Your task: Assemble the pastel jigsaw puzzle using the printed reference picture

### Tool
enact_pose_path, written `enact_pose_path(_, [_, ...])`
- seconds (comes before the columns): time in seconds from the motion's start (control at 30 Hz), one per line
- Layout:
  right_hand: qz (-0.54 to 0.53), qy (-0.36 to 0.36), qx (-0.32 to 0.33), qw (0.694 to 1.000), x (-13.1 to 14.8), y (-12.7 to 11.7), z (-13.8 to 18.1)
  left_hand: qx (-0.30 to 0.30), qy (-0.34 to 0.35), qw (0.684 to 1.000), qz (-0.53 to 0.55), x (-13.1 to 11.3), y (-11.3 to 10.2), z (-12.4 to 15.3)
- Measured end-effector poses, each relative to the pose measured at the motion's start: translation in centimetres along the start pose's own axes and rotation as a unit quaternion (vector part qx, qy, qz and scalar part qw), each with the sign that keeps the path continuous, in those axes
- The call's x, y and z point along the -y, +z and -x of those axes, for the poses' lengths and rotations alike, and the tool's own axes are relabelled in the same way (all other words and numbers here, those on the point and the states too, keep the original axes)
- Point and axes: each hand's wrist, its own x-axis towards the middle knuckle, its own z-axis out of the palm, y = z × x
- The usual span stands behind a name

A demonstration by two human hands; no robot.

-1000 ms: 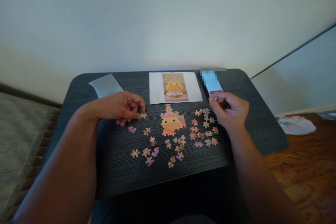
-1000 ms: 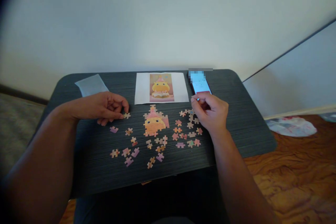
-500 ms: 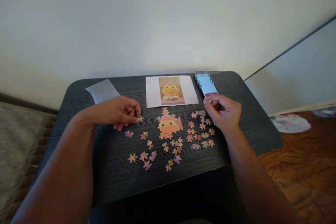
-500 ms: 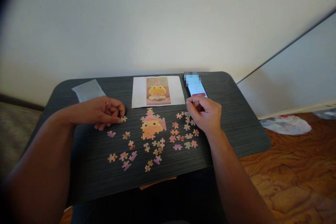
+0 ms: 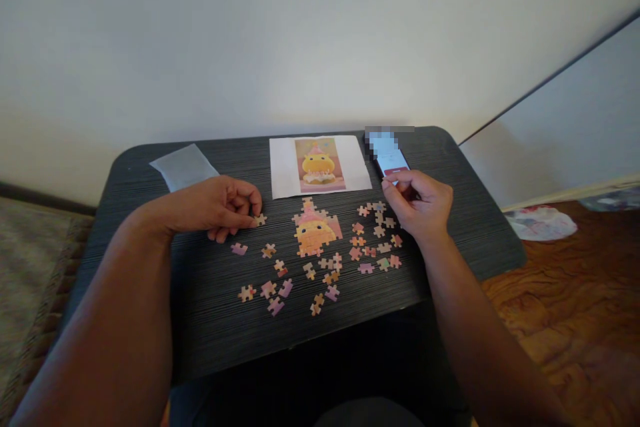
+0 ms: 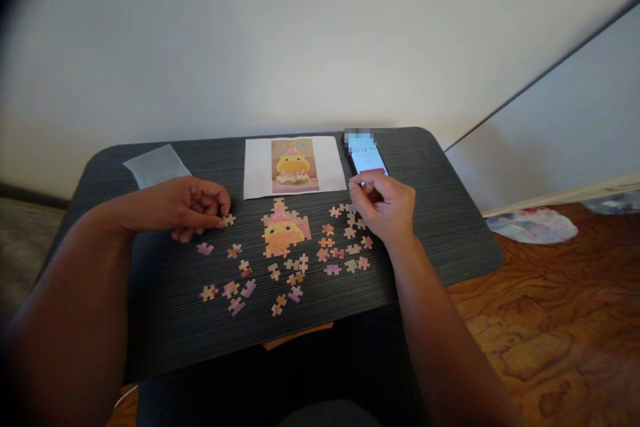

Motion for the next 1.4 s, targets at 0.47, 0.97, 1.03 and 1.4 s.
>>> enact_pose_path(0.47, [-0.021,0.054,-0.018,0.998,0.1,-0.4,-0.2,-0.016,-0.012,0.999,-0.05,-0.2,-0.2,0.3])
enact_pose_path(0.97, [-0.025,0.135,0.122,0.983,0.2,-6.0,3.2,-0.044,-0.03,0.995,-0.079,0.6,-0.8,0.1])
enact_pose_path(1.03, [-0.005,0.127,0.148,0.981,0.3,-6.7,4.0,-0.046,-0.032,0.996,-0.075,0.6,-0.8,0.0])
enact_pose_path(1.4, [0.049,0.083,0.207,0.974,0.9,-7.1,4.8,-0.043,-0.012,0.996,-0.079,2.7,-1.6,-0.5])
